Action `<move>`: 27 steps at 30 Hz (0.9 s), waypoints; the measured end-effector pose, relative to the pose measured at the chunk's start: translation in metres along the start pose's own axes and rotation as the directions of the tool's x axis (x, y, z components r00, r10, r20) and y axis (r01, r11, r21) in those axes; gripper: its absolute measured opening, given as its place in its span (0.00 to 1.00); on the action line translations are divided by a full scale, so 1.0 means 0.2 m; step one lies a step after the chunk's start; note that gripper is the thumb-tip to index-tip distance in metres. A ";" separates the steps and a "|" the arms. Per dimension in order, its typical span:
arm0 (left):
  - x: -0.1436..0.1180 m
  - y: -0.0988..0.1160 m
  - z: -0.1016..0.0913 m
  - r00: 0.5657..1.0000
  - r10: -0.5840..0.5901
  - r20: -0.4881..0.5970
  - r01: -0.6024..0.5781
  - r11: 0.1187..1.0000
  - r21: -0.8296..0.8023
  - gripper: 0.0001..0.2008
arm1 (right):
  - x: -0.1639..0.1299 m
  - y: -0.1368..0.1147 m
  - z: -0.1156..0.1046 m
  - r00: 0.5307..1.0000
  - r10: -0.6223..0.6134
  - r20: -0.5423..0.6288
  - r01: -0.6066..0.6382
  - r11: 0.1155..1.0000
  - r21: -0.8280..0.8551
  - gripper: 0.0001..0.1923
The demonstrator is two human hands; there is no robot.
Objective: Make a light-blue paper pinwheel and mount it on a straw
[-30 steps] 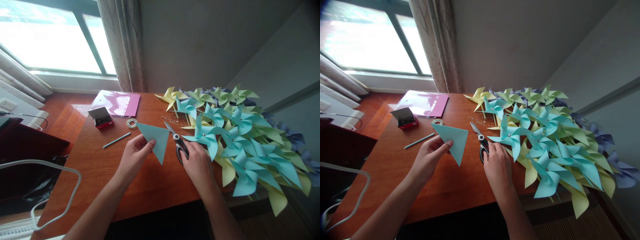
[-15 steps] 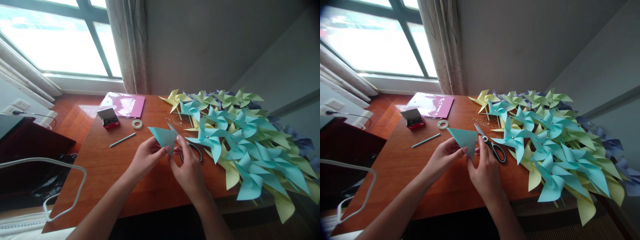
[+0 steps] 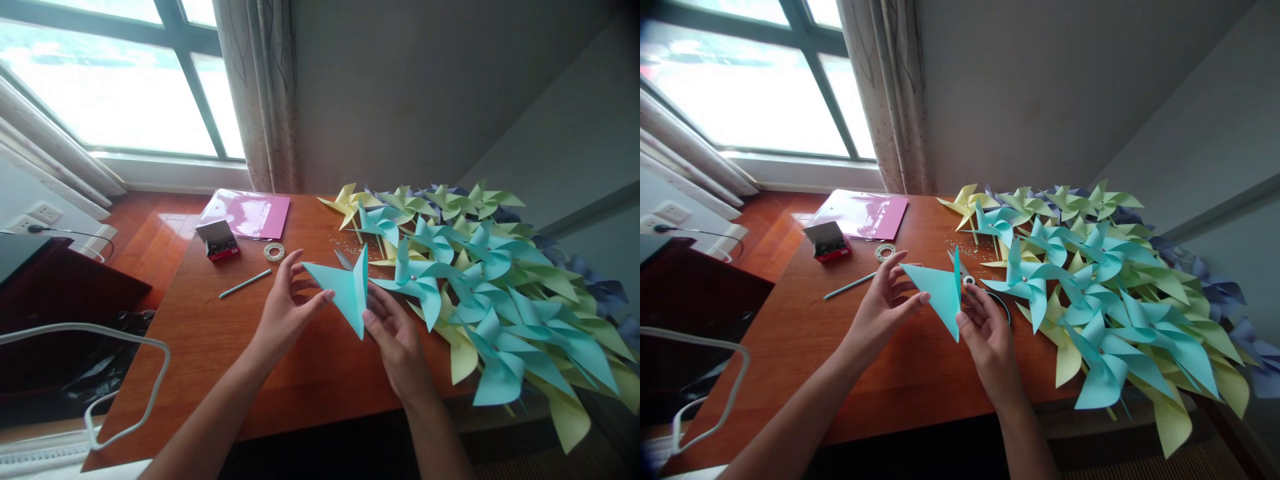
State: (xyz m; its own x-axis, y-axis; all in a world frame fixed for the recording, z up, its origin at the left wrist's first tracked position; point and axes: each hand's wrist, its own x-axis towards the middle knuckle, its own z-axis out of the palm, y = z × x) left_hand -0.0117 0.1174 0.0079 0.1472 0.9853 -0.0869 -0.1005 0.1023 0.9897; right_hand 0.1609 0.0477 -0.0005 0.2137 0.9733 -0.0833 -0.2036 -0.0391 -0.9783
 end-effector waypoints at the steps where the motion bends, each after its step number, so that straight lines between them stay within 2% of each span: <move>1: 0.00 0.00 0.00 1.000 0.010 -0.013 -0.010 1.000 0.015 0.42 | 0.00 0.00 -0.01 1.000 -0.003 -0.005 0.003 1.000 0.011 0.26; 4: 0.00 -0.02 -0.01 0.996 0.077 -0.044 -0.072 0.991 0.110 0.41 | -0.01 0.00 -0.02 1.000 -0.003 -0.013 0.003 1.000 0.030 0.25; 6: 0.00 -0.03 -0.02 0.979 0.198 -0.053 -0.176 0.945 0.274 0.37 | -0.01 0.00 -0.03 1.000 0.005 -0.012 -0.005 1.000 0.026 0.25; 8: -0.01 -0.04 -0.03 0.931 0.365 -0.005 -0.313 0.805 0.504 0.31 | -0.01 0.00 -0.03 1.000 0.005 -0.017 -0.005 1.000 0.013 0.25; 10: -0.01 -0.04 -0.03 0.867 0.486 0.106 -0.418 0.596 0.686 0.23 | -0.01 -0.01 -0.04 1.000 0.000 -0.028 0.000 1.000 0.008 0.24; 12: -0.02 -0.03 -0.03 0.827 0.510 0.236 -0.489 0.445 0.750 0.18 | -0.01 -0.01 -0.04 0.999 0.007 -0.032 -0.006 1.000 0.022 0.24; 13: -0.03 -0.03 -0.02 0.817 0.493 0.298 -0.522 0.414 0.746 0.16 | -0.01 -0.02 -0.05 0.999 0.015 -0.034 -0.014 0.999 0.031 0.24; 15: -0.03 -0.02 -0.02 0.810 0.434 0.395 -0.569 0.421 0.706 0.14 | -0.01 -0.02 -0.06 0.999 0.037 -0.033 -0.036 0.998 0.042 0.24; 17: -0.04 -0.02 -0.01 0.810 0.384 0.443 -0.585 0.475 0.658 0.14 | -0.01 -0.03 -0.07 0.998 0.046 -0.037 -0.045 0.998 0.043 0.25; 24: -0.04 -0.02 -0.01 0.816 0.332 0.472 -0.569 0.604 0.558 0.18 | -0.02 -0.01 -0.12 0.999 0.040 -0.017 -0.039 0.999 0.029 0.26; 27: -0.04 0.00 -0.01 0.834 0.289 0.470 -0.525 0.677 0.515 0.17 | -0.02 -0.01 -0.14 1.000 0.023 -0.016 -0.023 0.999 0.024 0.24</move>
State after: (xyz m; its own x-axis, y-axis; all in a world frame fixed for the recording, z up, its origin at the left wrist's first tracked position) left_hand -0.0142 0.1099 0.0076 0.5560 0.7869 0.2675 0.3616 -0.5188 0.7746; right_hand 0.1881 0.0381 -0.0046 0.2245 0.9684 -0.1088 -0.2310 -0.0556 -0.9714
